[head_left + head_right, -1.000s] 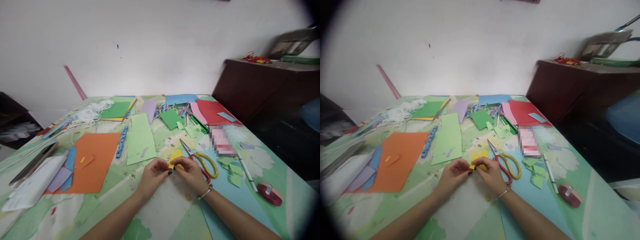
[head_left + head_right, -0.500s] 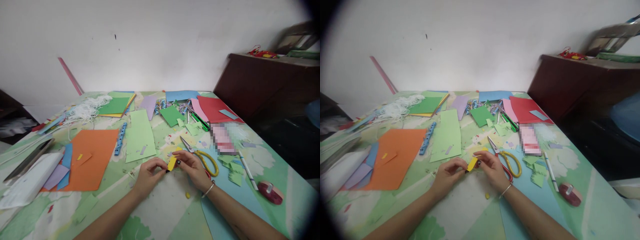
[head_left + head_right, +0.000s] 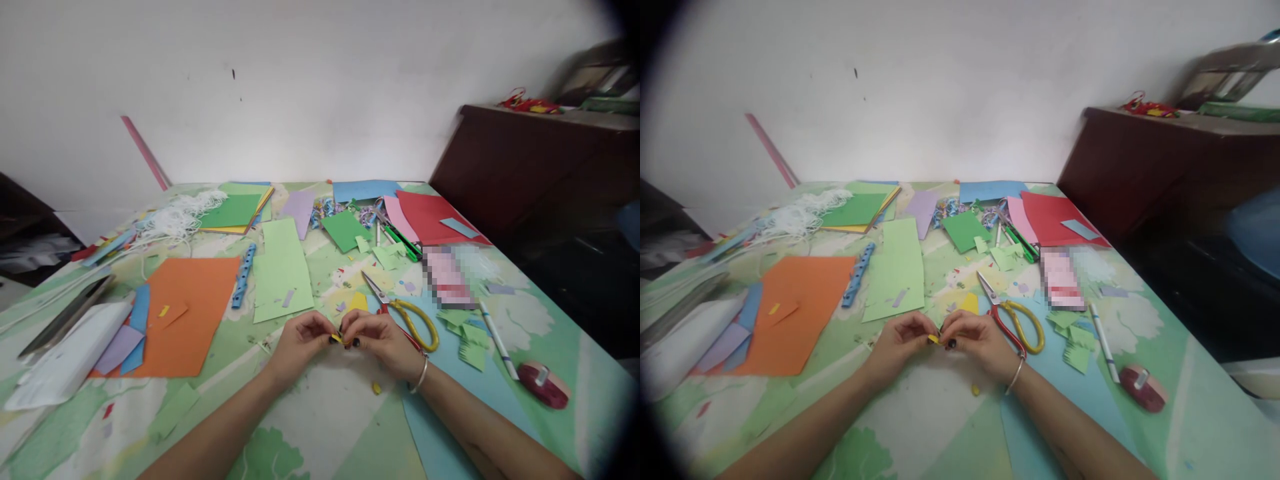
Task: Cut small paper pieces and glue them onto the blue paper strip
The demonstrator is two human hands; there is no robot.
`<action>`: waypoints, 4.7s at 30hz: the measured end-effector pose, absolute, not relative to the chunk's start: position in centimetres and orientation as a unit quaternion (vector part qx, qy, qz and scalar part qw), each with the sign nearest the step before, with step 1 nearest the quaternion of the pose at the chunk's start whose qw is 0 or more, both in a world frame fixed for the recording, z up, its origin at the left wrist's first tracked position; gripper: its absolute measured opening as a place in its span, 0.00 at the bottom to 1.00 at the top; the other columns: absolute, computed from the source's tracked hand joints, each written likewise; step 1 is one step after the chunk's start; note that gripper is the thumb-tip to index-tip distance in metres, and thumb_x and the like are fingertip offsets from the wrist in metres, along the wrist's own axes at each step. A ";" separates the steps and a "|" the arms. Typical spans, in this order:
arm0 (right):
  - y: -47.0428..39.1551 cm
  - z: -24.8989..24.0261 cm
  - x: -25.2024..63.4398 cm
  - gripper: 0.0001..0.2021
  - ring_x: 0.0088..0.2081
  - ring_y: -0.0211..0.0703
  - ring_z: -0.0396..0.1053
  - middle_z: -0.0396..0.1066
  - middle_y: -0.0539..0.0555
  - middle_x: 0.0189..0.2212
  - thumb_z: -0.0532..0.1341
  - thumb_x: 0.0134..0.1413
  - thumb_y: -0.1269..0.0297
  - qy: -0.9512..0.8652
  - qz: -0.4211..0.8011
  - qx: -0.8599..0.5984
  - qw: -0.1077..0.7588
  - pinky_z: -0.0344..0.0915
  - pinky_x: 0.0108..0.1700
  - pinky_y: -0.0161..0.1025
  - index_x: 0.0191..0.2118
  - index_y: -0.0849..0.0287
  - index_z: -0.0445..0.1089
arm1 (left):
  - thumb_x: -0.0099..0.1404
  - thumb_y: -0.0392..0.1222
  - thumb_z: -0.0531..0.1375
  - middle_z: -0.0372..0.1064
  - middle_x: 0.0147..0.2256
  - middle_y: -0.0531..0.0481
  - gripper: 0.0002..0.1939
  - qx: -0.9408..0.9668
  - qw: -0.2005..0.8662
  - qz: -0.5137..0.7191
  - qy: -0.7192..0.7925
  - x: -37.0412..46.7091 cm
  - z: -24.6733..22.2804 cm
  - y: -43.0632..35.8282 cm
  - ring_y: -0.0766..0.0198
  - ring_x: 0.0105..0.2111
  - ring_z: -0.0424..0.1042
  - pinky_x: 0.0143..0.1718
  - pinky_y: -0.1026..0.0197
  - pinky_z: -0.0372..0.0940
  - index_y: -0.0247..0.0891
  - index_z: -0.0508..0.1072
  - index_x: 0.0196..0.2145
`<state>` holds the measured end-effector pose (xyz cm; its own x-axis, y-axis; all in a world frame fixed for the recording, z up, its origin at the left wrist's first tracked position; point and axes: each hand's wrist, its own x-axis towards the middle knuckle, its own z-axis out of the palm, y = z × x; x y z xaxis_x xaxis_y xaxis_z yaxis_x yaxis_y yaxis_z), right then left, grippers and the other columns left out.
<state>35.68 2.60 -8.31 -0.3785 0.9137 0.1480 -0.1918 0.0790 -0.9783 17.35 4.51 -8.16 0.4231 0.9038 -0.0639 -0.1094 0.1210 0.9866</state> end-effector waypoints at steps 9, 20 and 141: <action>1.9 -8.8 35.5 0.15 0.33 0.39 0.65 0.64 0.53 0.30 0.54 0.56 0.72 -0.749 0.217 -0.389 0.490 0.63 0.32 0.37 0.42 0.48 0.74 | 0.58 0.45 0.60 0.70 0.26 0.48 0.11 0.451 0.715 0.388 0.366 18.0 -8.3 3.6 0.65 0.27 0.70 0.34 0.60 0.64 0.34 0.67 0.30; 1.2 -8.2 34.9 0.10 0.31 0.40 0.65 0.68 0.55 0.29 0.55 0.54 0.75 -0.785 0.203 -0.371 0.452 0.64 0.33 0.38 0.37 0.56 0.72 | 0.53 0.38 0.60 0.66 0.22 0.53 0.05 0.492 0.666 0.356 0.433 18.1 -7.8 3.6 0.69 0.23 0.67 0.28 0.66 0.62 0.33 0.68 0.26; 3.6 -5.7 42.2 0.28 0.26 0.44 0.66 0.67 0.51 0.23 0.61 0.41 0.64 -0.650 0.150 -0.743 0.042 0.51 0.24 0.34 0.52 0.59 0.59 | 0.52 0.40 0.64 0.74 0.25 0.46 0.12 0.365 0.709 0.419 0.435 16.9 -6.1 4.3 0.60 0.28 0.75 0.32 0.61 0.69 0.35 0.62 0.29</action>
<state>42.16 3.56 -5.68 0.1090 0.9798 -0.1674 0.9546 -0.1502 -0.2573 16.90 4.34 -6.10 0.2710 0.9111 -0.3106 -0.2775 0.3829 0.8811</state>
